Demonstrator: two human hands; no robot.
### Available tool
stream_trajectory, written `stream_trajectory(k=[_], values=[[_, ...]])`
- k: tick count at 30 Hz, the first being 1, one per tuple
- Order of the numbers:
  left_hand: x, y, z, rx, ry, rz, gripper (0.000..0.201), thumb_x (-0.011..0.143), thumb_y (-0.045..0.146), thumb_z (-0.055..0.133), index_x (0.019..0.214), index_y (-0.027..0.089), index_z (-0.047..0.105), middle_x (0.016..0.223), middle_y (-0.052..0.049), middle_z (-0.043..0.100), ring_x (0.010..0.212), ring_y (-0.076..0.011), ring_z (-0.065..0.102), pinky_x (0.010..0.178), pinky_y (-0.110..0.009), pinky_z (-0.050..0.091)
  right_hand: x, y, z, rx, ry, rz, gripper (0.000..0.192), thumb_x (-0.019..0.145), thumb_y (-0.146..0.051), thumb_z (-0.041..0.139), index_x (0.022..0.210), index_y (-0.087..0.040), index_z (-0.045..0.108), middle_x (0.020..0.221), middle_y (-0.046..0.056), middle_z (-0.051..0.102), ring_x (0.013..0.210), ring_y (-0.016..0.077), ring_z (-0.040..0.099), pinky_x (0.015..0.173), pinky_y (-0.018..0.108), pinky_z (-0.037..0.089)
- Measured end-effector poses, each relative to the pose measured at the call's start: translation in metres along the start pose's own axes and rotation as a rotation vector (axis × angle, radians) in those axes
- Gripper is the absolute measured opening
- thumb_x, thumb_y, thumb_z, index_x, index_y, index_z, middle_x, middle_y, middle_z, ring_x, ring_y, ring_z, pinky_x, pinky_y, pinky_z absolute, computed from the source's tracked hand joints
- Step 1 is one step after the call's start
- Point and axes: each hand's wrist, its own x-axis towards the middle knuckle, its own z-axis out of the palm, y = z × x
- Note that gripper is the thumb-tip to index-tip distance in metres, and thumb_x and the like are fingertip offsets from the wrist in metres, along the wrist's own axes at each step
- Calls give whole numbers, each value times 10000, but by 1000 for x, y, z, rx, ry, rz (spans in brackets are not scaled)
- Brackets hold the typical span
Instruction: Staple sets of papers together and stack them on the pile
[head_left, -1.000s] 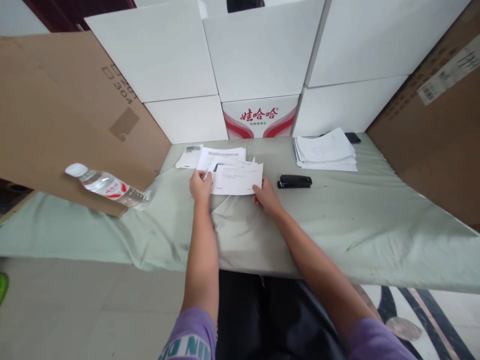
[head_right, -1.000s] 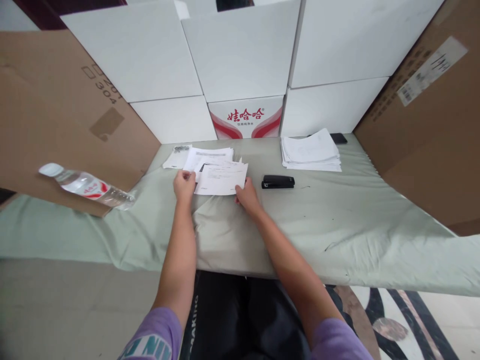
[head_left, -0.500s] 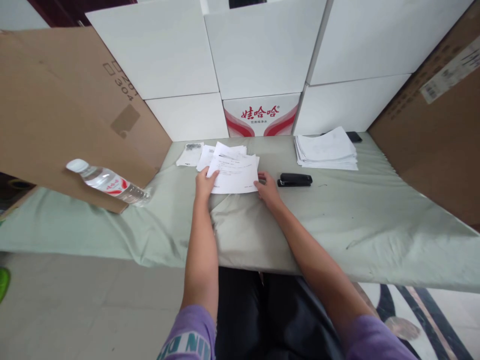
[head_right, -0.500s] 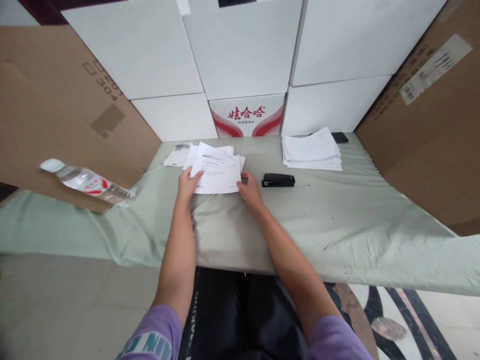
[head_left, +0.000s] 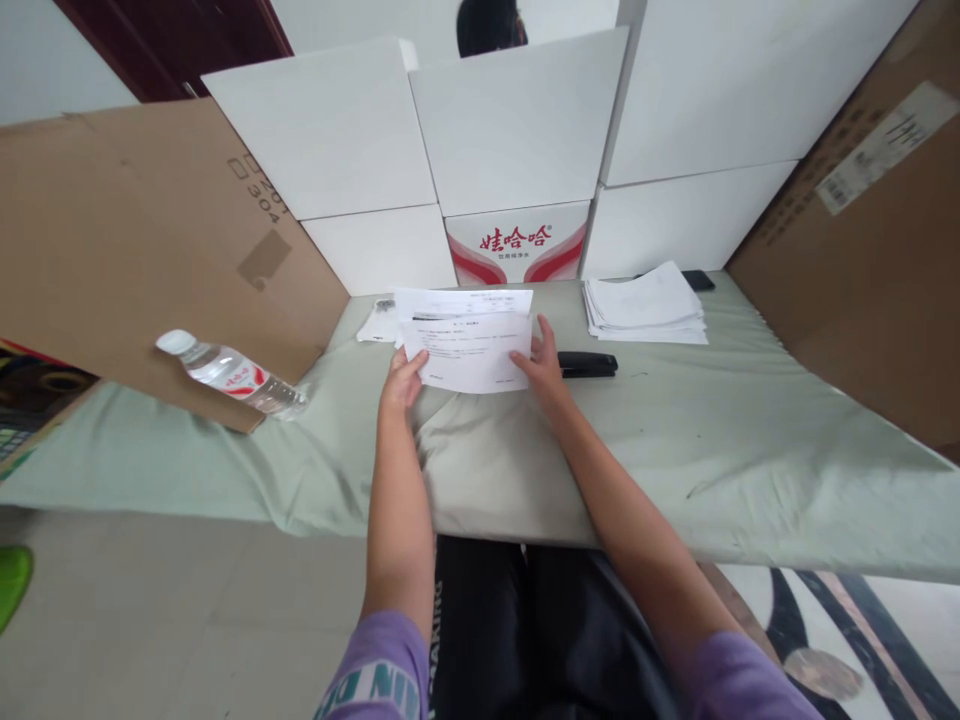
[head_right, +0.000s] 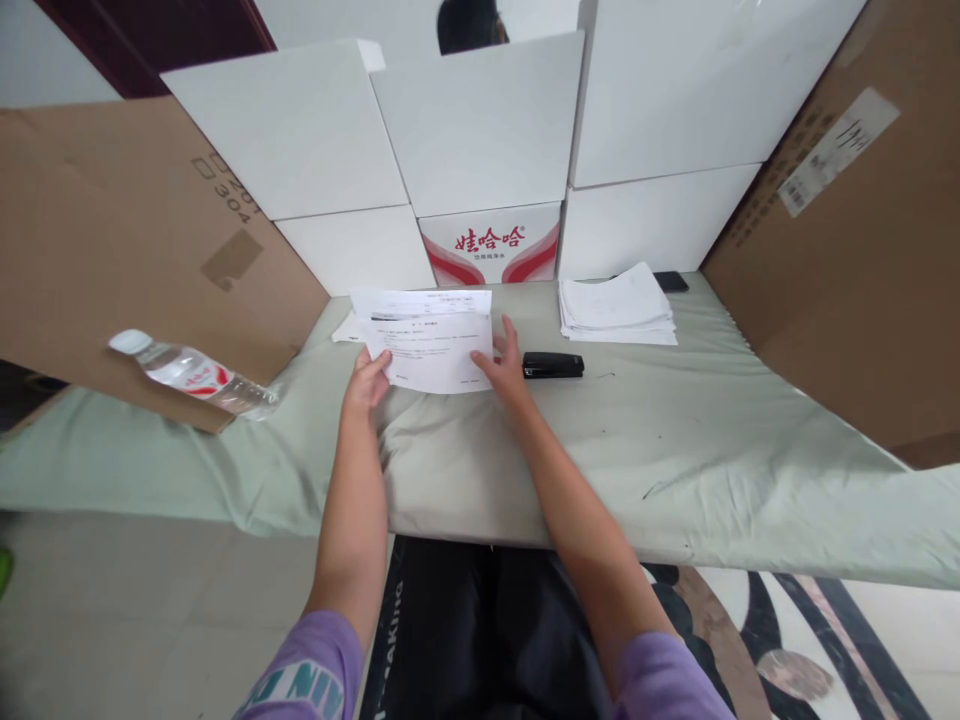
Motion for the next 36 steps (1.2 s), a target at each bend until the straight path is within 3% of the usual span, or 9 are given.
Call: stream_trajectory(k=[4, 6, 10, 13, 18, 23, 27, 31, 36], values=[[-1, -4, 1, -31, 3, 22, 583, 619, 531, 818, 1074, 188, 697, 1112, -141, 747, 1157, -331, 659, 1007, -494, 521, 2, 7, 0, -5, -75, -68, 513, 736, -469, 746, 1180, -235, 638, 1144, 71, 714, 1074, 243, 651, 997, 458, 488], [-2, -8, 3, -48, 46, 60, 550, 599, 538, 825, 1010, 192, 711, 1083, -125, 755, 1138, -318, 668, 1020, -485, 512, 0, 6, -2, -105, -71, -117, 378, 778, -473, 696, 1060, -222, 689, 1063, 60, 730, 1033, 239, 655, 1000, 452, 477], [-5, -11, 8, 29, 179, 127, 514, 533, 544, 856, 876, 187, 719, 974, -98, 770, 1057, -292, 697, 996, -446, 524, -12, -10, -9, -382, -31, -249, 261, 851, -373, 583, 1018, -218, 710, 971, 42, 721, 925, 228, 633, 921, 418, 494], [-9, -8, 14, 77, 161, 139, 512, 539, 531, 858, 878, 172, 725, 962, -107, 770, 1040, -284, 702, 978, -424, 532, -26, -25, -15, -495, -17, -287, 232, 843, -334, 568, 958, -198, 716, 867, 36, 699, 821, 216, 614, 856, 394, 502], [-14, -10, 27, 60, 8, 102, 524, 613, 517, 832, 987, 166, 730, 1069, -127, 759, 1064, -283, 697, 1005, -433, 522, -38, -20, -27, -455, -54, -244, 342, 796, -421, 673, 1074, -226, 710, 1032, 44, 717, 960, 242, 629, 957, 420, 473], [-14, -25, 35, 90, 19, 89, 487, 635, 477, 841, 975, 152, 717, 1053, -130, 754, 1111, -309, 678, 1002, -456, 534, -34, 1, -31, -423, 12, -205, 322, 816, -518, 638, 886, -215, 722, 919, 51, 729, 934, 270, 639, 973, 473, 475], [-14, -30, 38, 110, 20, 84, 460, 693, 485, 808, 1010, 163, 719, 1117, -126, 743, 1131, -305, 671, 1034, -480, 514, -32, 7, -27, -401, 92, -201, 288, 834, -470, 636, 966, -225, 713, 1001, 65, 726, 1004, 274, 639, 997, 478, 464], [-11, -32, 40, 149, 35, 51, 441, 728, 475, 787, 1015, 144, 733, 1139, -141, 737, 1132, -306, 670, 1063, -482, 489, -30, 13, -28, -421, 86, -121, 261, 817, -443, 643, 947, -224, 701, 991, 74, 730, 1043, 290, 635, 1013, 503, 455], [-8, -40, 40, 148, 58, 90, 474, 751, 525, 751, 1025, 138, 735, 1142, -129, 740, 1145, -292, 662, 1073, -463, 477, -26, 15, -30, -503, 53, -123, 296, 822, -464, 587, 946, -210, 675, 1014, 84, 727, 991, 280, 655, 969, 490, 483]])
